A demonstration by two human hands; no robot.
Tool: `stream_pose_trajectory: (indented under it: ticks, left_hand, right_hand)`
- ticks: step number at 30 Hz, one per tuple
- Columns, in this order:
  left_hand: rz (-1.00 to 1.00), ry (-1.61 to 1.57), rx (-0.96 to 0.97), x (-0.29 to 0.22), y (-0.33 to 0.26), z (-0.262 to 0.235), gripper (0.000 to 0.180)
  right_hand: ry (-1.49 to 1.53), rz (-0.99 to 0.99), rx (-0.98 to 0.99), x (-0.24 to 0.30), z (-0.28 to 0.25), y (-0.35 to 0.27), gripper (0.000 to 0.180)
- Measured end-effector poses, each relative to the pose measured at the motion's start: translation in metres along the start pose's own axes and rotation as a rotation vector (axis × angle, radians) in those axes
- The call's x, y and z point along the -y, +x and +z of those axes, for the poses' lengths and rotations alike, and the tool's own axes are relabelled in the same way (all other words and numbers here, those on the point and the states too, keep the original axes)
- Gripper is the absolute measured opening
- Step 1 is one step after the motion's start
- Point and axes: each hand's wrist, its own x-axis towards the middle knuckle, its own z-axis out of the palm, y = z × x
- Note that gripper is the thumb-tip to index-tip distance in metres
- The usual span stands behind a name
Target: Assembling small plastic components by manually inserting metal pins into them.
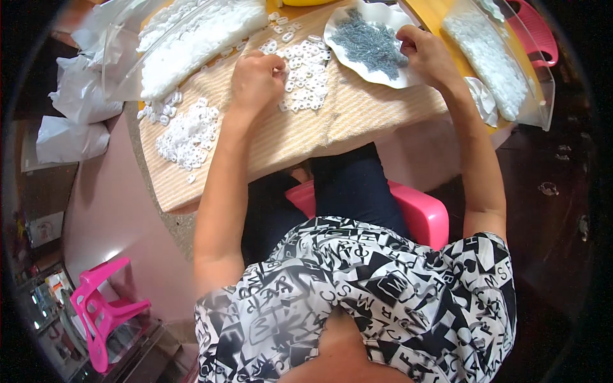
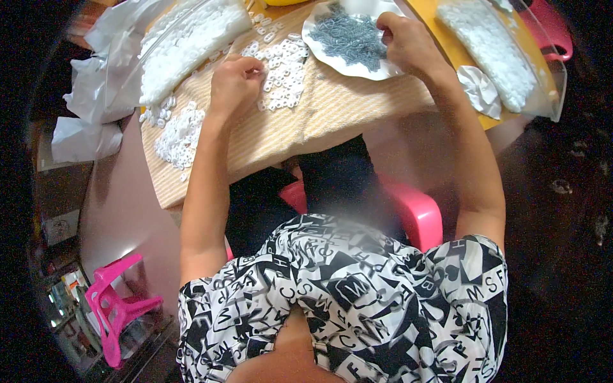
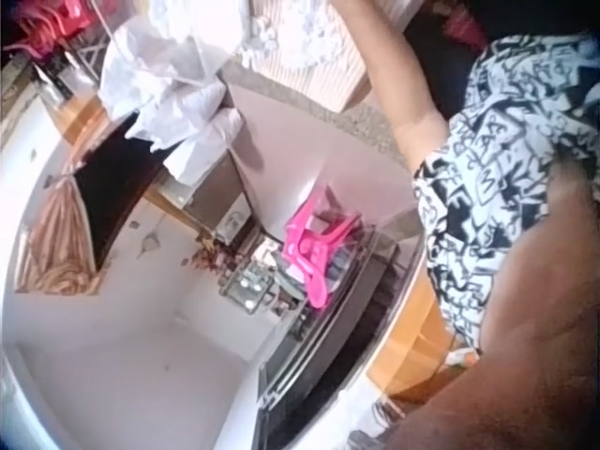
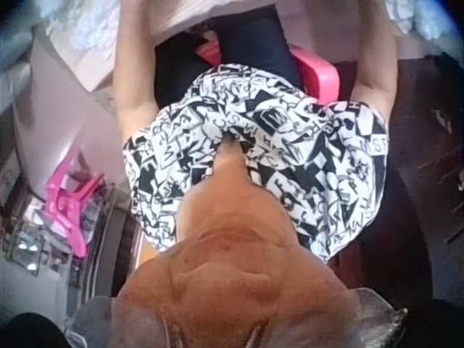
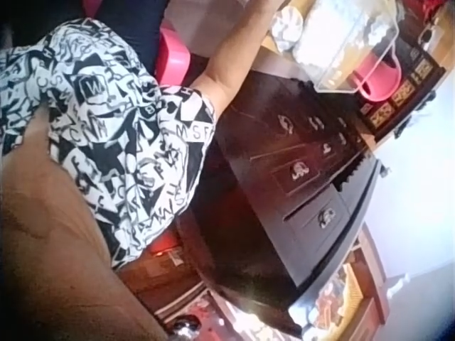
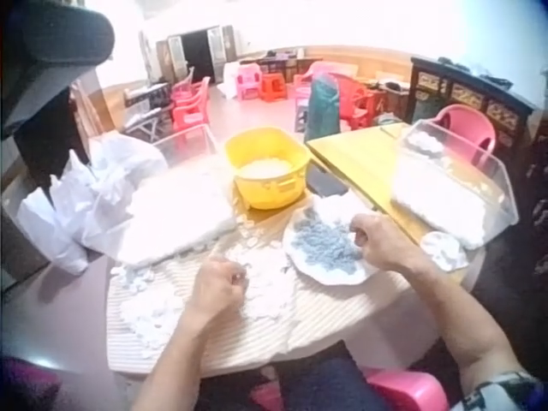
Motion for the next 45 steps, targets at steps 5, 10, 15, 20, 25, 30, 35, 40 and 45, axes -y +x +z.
stream_pose_trajectory:
  ticks: [5, 10, 15, 20, 25, 30, 35, 40, 45]
  left_hand:
    - [-0.113, -0.102, -0.008, -0.013, -0.015, -0.011, 0.007]
    - [-0.484, -0.94, -0.083, -0.039, -0.05, -0.045, 0.01]
    - [-0.607, -1.345, -0.118, -0.058, -0.086, -0.056, 0.02]
    - [-0.607, -1.58, -0.155, -0.076, -0.102, -0.057, 0.025]
    - [-0.606, -1.684, -0.153, -0.077, -0.113, -0.058, 0.022]
    - [-0.699, -1.755, -0.145, -0.085, -0.117, -0.061, 0.019]
    - [-0.696, -1.75, -0.141, -0.091, -0.118, -0.062, 0.019]
    - [-0.681, -1.733, -0.154, -0.094, -0.119, -0.057, 0.019]
    - [-0.694, -1.707, -0.162, -0.095, -0.118, -0.057, 0.019]
  right_hand:
    - [0.095, 0.048, 0.027, 0.001, -0.001, -0.003, 0.011]
    - [0.556, 0.228, 0.09, 0.027, -0.009, -0.011, 0.011]
    - [1.548, 0.375, 0.336, 0.085, -0.004, -0.032, 0.018]
    - [1.62, 0.345, 0.532, 0.12, 0.012, -0.049, 0.017]
    - [1.364, 0.29, 0.422, 0.151, 0.025, -0.07, 0.009]
    - [1.082, 0.209, 0.36, 0.166, 0.025, -0.08, 0.009]
    - [1.014, 0.164, 0.329, 0.17, 0.021, -0.085, 0.011]
    - [1.008, 0.135, 0.351, 0.172, 0.018, -0.086, 0.012]
    - [0.957, 0.112, 0.331, 0.172, 0.019, -0.086, 0.012]
